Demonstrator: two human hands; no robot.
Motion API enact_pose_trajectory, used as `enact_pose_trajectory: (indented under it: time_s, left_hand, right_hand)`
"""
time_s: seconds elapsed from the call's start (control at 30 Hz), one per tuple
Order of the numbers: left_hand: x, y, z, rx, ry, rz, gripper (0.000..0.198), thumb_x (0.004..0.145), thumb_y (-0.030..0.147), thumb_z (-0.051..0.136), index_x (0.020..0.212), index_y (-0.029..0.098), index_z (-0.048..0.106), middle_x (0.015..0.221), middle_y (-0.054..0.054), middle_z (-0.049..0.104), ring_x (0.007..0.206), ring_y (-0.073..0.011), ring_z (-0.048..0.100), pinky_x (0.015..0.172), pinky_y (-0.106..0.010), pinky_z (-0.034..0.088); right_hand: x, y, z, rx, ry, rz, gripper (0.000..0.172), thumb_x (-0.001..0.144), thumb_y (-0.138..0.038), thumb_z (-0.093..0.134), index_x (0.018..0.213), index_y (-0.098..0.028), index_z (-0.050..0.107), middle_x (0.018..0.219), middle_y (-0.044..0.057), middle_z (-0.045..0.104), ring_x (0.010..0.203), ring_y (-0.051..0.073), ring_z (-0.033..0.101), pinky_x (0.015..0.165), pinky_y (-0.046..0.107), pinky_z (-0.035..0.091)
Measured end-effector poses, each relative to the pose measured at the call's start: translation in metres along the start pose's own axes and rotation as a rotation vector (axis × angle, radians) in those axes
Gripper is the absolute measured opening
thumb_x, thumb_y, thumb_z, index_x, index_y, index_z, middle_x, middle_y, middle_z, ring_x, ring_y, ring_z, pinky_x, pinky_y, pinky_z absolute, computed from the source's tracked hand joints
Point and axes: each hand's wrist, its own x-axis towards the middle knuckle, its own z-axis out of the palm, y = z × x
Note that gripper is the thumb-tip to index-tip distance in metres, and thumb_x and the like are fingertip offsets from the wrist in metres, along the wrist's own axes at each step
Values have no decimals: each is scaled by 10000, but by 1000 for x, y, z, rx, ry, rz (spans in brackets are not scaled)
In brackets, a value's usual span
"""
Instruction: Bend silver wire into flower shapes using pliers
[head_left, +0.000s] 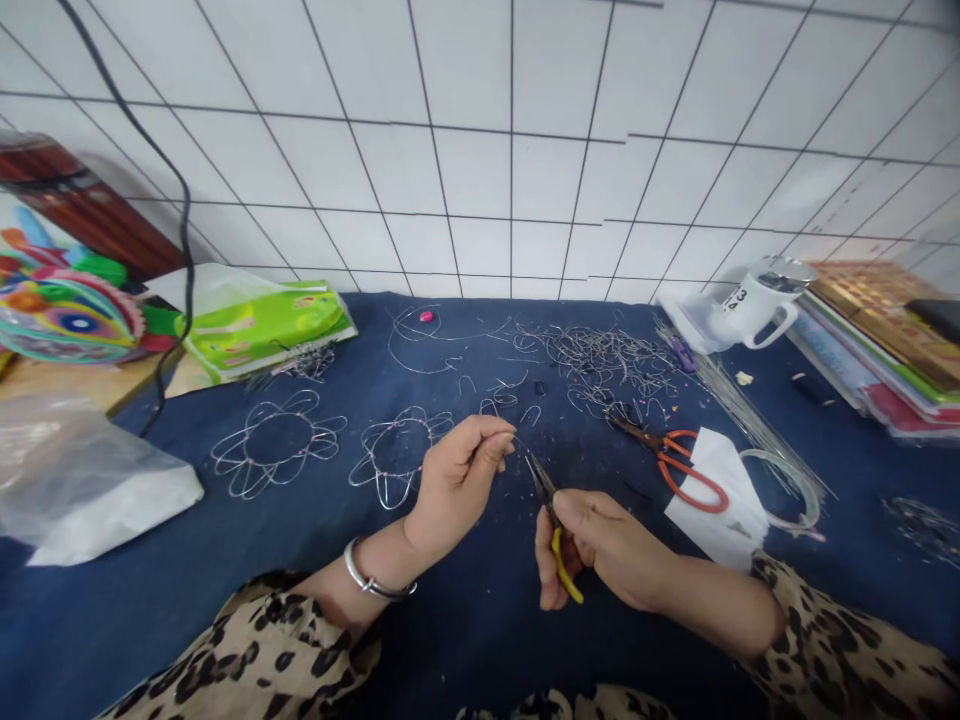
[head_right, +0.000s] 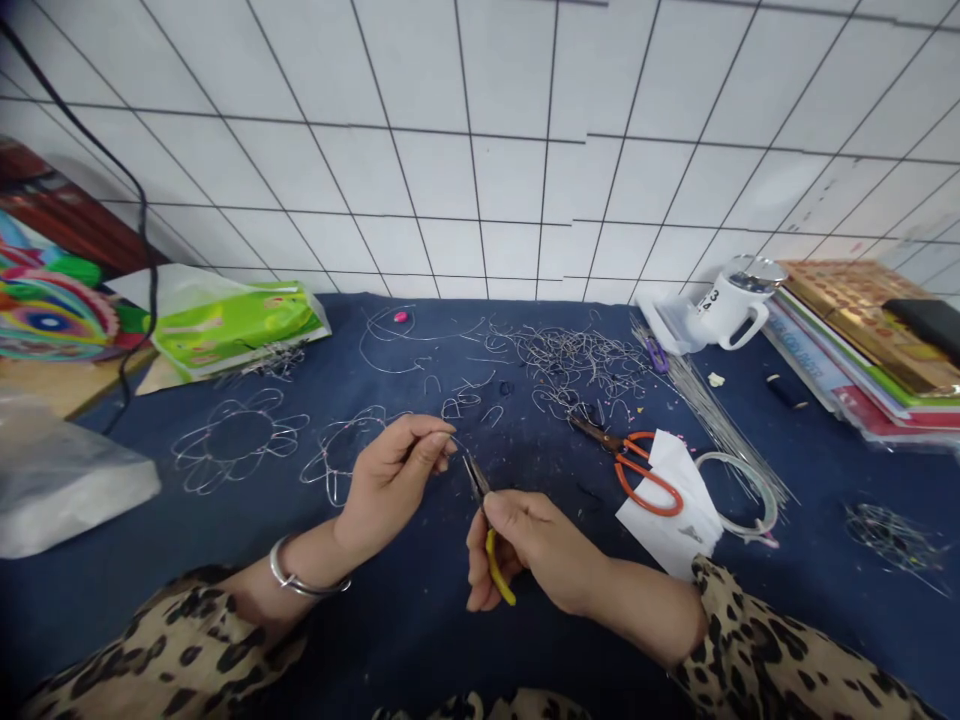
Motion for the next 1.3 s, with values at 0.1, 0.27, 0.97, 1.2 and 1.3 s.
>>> enact_pose_trajectory:
  time_s: [0.1, 0.27, 0.97, 1.2, 1.3]
  left_hand:
    - [-2, 0, 1, -26, 2, 6, 136, 890, 245, 485, 944, 171, 586, 758, -8, 596, 611, -85, 552, 579, -213, 474]
    - [-2, 1, 2, -52, 6, 34, 118, 887, 216, 495, 928, 166, 592, 768, -14, 612, 608, -84, 563, 574, -219, 483]
    - [-2, -2, -2, 131, -6, 277, 131, 852, 103, 524, 927, 161, 615, 759, -9, 621, 714, -102, 597, 692, -240, 479]
    - [-2, -4, -2, 129, -30, 370, 178, 838, 64, 520, 965, 161, 601, 803, -28, 631, 742, -117, 600, 699, -262, 487]
    - [-2, -4, -2, 135, -23, 370, 185, 838, 62, 519, 967, 166, 601, 801, -26, 630, 743, -118, 599, 697, -263, 487]
  right_hand:
    - [0, 0, -2, 44, -29, 14, 399, 919, -467, 345, 820, -132, 539, 602, 27, 603, 510, 140, 621, 467, 231, 467]
    - [0, -1, -2, 64, -41, 13, 408, 923, -456, 334, 802, -128, 545, 551, 15, 591, 455, 125, 603, 405, 189, 434]
    - [2, 0, -3, 110, -5, -69, 407, 926, -445, 337, 789, -118, 536, 569, 32, 596, 465, 130, 597, 424, 208, 436]
    - [2, 0, -4, 98, 20, -72, 395, 928, -439, 341, 775, -127, 530, 546, 7, 568, 411, 109, 555, 385, 192, 404]
    - [2, 0, -3, 97, 22, -70, 397, 927, -442, 345, 766, -128, 528, 548, 3, 562, 413, 104, 551, 384, 189, 401]
